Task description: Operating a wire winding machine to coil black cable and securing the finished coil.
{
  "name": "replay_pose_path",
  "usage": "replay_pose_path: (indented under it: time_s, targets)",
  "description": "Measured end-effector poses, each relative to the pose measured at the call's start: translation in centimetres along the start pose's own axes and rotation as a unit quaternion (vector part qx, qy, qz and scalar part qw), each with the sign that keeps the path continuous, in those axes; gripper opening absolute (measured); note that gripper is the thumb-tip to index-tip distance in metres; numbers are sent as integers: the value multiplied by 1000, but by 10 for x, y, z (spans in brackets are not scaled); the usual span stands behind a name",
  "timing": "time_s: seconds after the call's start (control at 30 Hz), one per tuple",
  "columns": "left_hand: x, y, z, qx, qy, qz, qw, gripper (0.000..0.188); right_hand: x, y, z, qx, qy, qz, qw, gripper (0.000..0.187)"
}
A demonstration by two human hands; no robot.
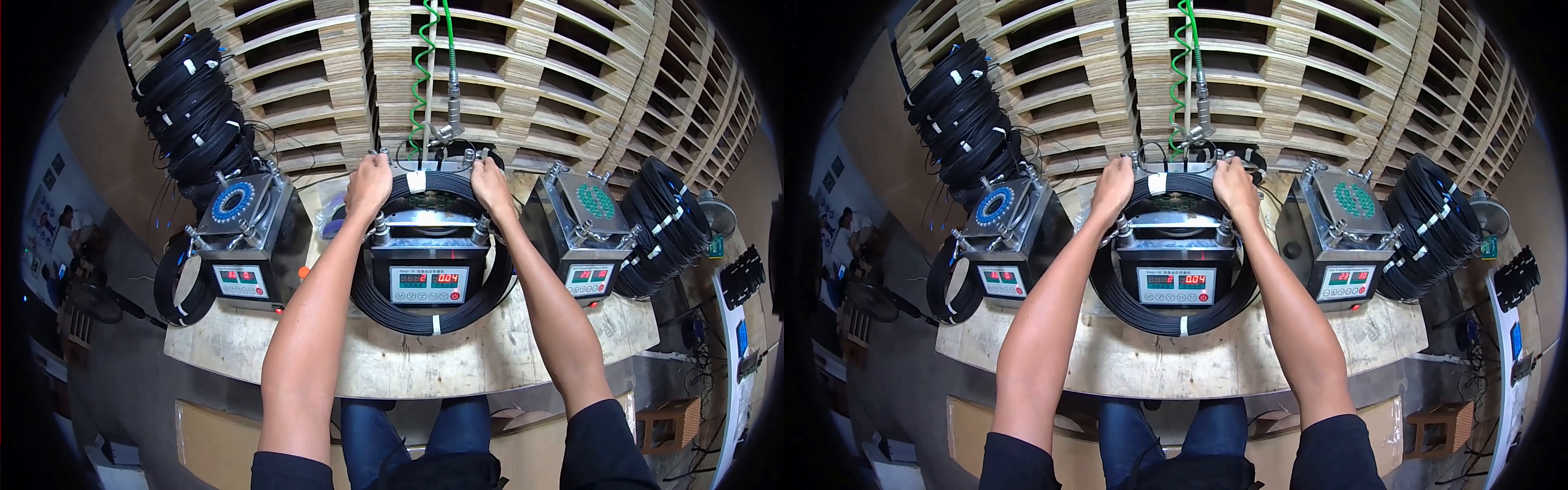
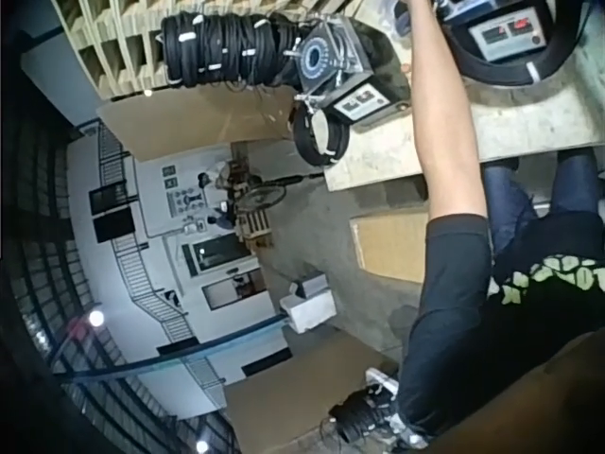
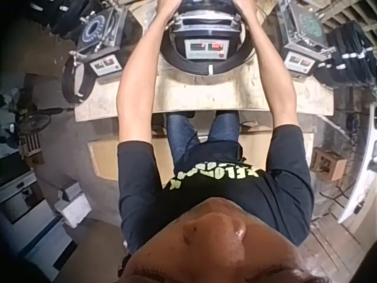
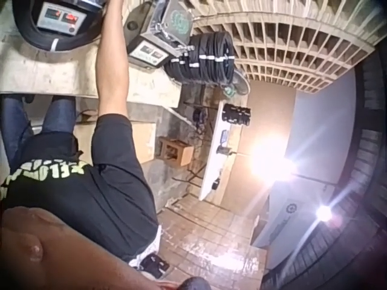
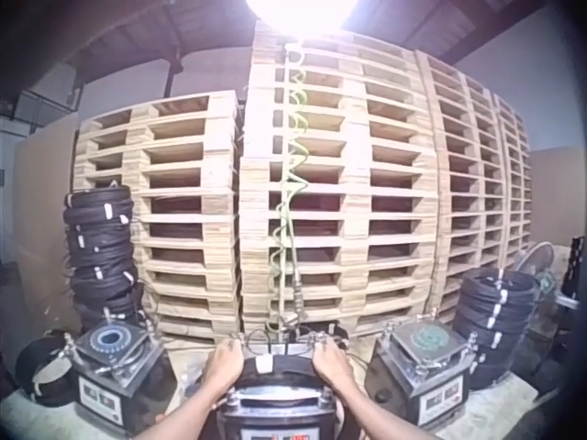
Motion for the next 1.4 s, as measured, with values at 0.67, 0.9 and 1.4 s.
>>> replay_pose_path:
  time_s: [0.67, 0.9, 1.4]
  targets:
    - [-5, -5, 4, 9, 29, -18, 999, 49, -1, 2, -1, -1, -26, 16, 1000, 49]
    - [22, -13, -15, -10, -20, 4, 1000, 56, 9, -8, 8, 28, 13, 1, 1000, 48]
    - [31, -17, -26, -15, -53, -37, 998, 67, -7, -1, -8, 13, -17, -6, 1000, 55]
Point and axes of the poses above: each hand's wrist, its own x-axis towards the middle knuckle, its own y-axis out of the back of the hand, z = x × y, the point moved 1 cm from there along x, towards the middle knuckle, and after that the axes turned 3 degrees about y, right-handed, at the moved point
